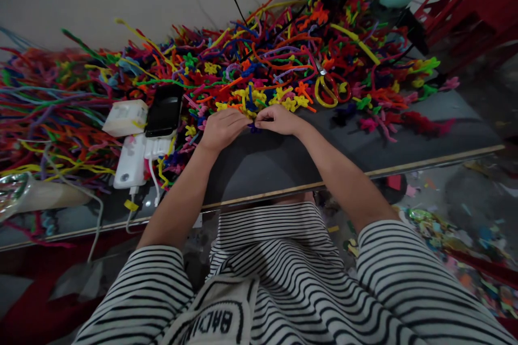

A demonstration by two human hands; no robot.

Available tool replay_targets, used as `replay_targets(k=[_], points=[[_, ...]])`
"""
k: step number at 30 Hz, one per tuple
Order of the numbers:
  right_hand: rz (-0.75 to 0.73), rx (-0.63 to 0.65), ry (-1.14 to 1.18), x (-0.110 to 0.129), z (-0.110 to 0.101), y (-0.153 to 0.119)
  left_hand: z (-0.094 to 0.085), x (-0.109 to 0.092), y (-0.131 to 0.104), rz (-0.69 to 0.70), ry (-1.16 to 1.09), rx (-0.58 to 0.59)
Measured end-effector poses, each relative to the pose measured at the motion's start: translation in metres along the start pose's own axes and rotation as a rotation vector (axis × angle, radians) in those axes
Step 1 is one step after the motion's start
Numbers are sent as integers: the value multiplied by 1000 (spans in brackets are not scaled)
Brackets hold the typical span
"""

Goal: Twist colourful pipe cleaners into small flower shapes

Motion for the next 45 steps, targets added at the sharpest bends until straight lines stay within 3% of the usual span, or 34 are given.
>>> replay_targets(k=[4,9,13,16,19,22,27,36,39,42,45], points=[[9,1,-12,-2,-3,0,3,-4,2,5,48,23],[-17,-104,-98,6,-7,-6,7,-2,1,-162,-68,-44],[-38,-307,-241,17,-9,-14,15,15,-9,-518,-228,-187],[-31,-434,-351,23,-7,-18,37,32,-28,-880,-489,-256],[-11,-522,-447,24,-7,-22,51,38,-38,-1039,-680,-314],[0,-570,-426,23,-11,-23,43,39,-37,-991,-614,-346],[18,-533,-270,16,-16,-21,28,35,-30,-884,-469,-328],[58,-537,-150,6,-16,-17,54,40,-41,-1009,-688,-334],[52,-485,-126,4,-17,-15,56,39,-38,-944,-768,-329],[55,-415,-74,-3,-15,-10,53,36,-33,-872,-725,-311],[59,-400,-44,-9,-16,-6,50,36,-34,-899,-611,-302]])
Point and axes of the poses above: each hand's wrist, its own y-axis towards the middle knuckle, its own z-axis out of the palm, x = y × z, the point moved 8 cm from there along y, towards the middle knuckle, and after that the axes turned 13 degrees about z, right-handed, at the moved point
